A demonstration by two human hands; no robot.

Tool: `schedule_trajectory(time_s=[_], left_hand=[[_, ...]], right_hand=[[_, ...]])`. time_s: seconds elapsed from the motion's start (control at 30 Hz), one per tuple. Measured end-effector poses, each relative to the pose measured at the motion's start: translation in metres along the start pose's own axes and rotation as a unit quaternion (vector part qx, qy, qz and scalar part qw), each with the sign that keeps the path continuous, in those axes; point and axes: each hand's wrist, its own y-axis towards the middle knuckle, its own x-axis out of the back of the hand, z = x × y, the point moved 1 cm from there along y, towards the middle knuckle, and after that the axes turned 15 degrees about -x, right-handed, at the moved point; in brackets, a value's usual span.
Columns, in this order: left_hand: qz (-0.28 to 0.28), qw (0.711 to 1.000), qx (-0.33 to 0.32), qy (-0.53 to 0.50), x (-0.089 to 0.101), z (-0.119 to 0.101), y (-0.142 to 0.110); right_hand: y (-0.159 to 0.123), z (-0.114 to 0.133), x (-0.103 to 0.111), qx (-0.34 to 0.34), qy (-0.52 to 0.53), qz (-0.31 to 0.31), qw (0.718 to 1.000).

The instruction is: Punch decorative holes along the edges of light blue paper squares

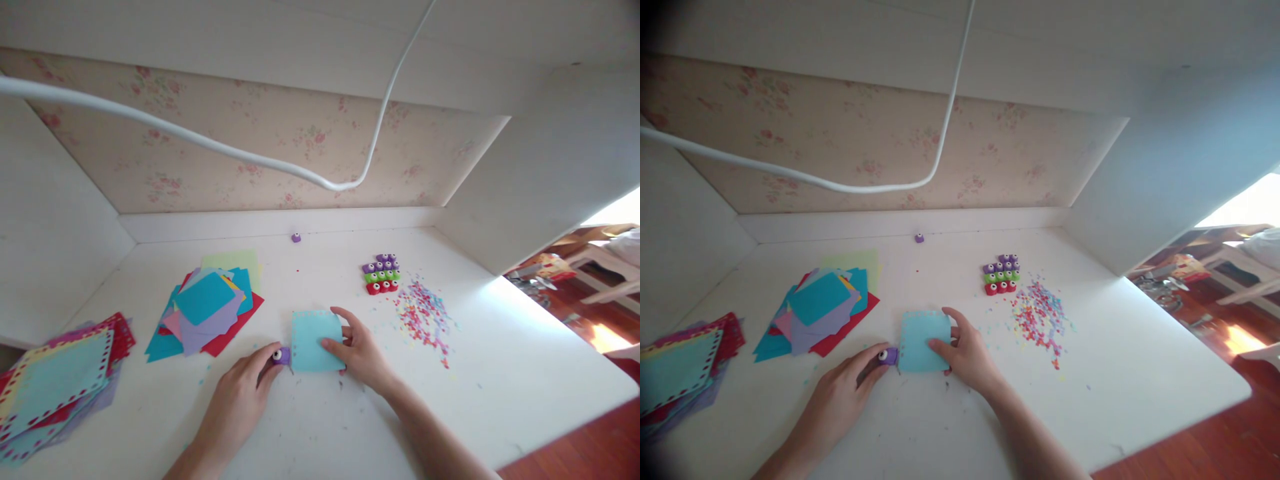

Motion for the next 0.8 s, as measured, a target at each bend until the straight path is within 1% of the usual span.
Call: schedule_trajectory(time_s=[0.3,0.47,0.57,0.8], left_hand=[[0.008,1.0,0.0,-0.013,0.0015,-0.0019,0.0008],[-0.008,1.0,-0.009,-0.015,0.0035,-0.0035,0.0025],[-0.005,1.0,-0.01,-0.008,0.0035,-0.0035,0.0026],[-0.017,1.0,-0.015,0.004,0.0018,-0.002,0.0007]], right_hand=[[0.0035,-0.0037,-0.0014,-0.004,-0.002,0.004,1.0],[0.0045,-0.0047,-0.0014,-0.004,0.006,0.004,1.0],[0.0048,-0.0043,-0.0016,-0.002,0.011,0.002,1.0],[0.0034,0.0019,-0.0028,-0.018,0.023,0.001,1.0]])
